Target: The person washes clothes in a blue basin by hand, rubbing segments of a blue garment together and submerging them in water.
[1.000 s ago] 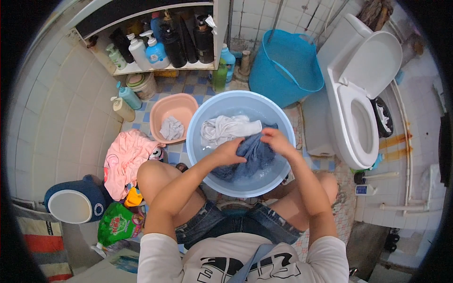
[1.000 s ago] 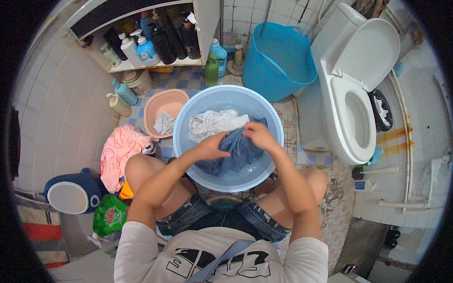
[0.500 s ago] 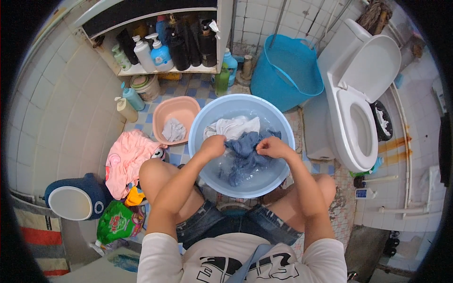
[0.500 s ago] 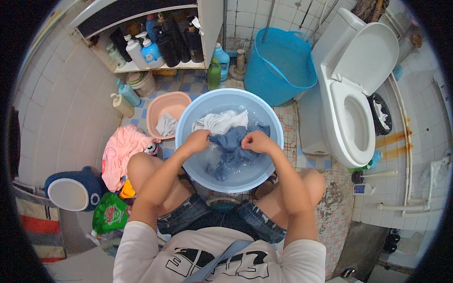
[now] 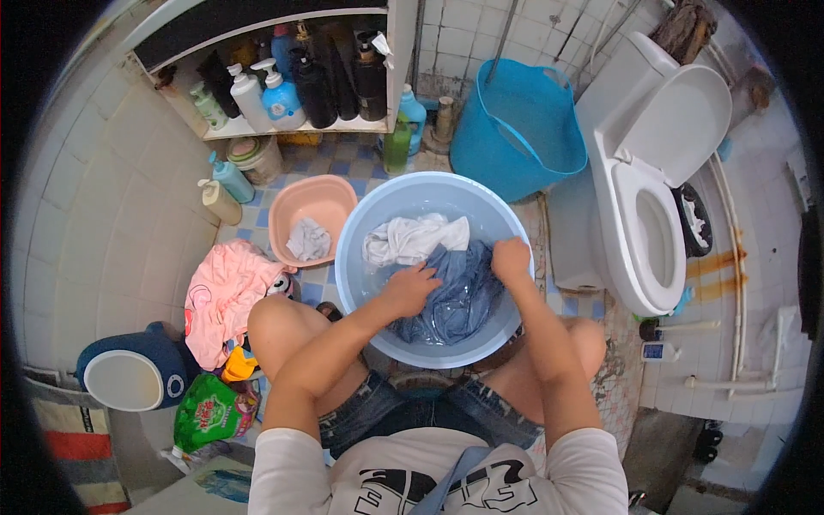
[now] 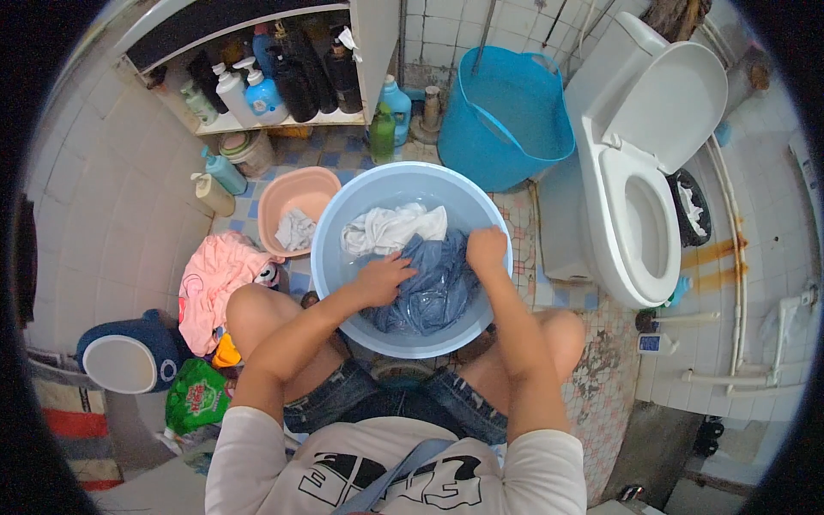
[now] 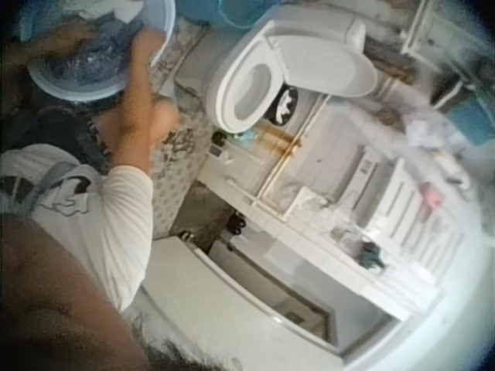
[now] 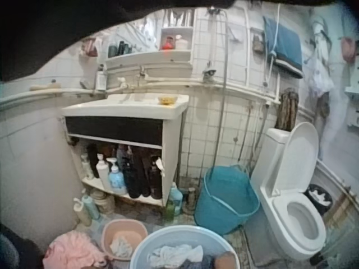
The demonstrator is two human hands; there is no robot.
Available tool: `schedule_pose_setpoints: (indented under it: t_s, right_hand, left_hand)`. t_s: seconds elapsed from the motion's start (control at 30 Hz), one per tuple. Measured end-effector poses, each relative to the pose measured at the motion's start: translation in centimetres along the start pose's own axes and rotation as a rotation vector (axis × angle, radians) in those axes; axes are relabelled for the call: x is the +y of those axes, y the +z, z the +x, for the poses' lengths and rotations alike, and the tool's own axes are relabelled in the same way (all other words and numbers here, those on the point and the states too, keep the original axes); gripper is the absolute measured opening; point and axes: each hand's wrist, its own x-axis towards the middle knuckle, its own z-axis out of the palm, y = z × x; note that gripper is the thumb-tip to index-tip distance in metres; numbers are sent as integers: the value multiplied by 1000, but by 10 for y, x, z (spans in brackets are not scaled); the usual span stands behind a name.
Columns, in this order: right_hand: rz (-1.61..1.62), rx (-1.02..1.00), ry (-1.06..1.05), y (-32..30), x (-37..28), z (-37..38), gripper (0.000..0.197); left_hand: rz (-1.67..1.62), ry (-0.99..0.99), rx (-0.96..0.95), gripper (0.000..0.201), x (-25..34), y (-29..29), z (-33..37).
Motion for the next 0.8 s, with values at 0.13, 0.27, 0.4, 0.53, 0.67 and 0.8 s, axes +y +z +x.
schedule_pose_setpoints:
  t_s: [0.13,0.27,0.4,0.53,0.67,0.8]
  right_hand:
    - [741,55,143,-25,28,15,15]
    - [1745,-213,210,-78,37,4,10]
    - [2119,-107,-46,-126,39,-15,13]
    - [2226,-117,-149,-157,27,-32,13]
    - [2203,-255,-207,-142,17,-26,15]
    - [2193,-270,-22,-118,-6,-19,12]
  left_hand:
    - [-245,-32,133,37,-9,-26,15]
    - [-472,-53,381,26,-8,-50,23]
    - [-710,-46,483,27,10,-79,28]
    - [-991,33,534,31,34,-101,29]
    - [-981,90,406,33,34,-99,33]
    - [-1152,-62,319,33,3,-75,30]
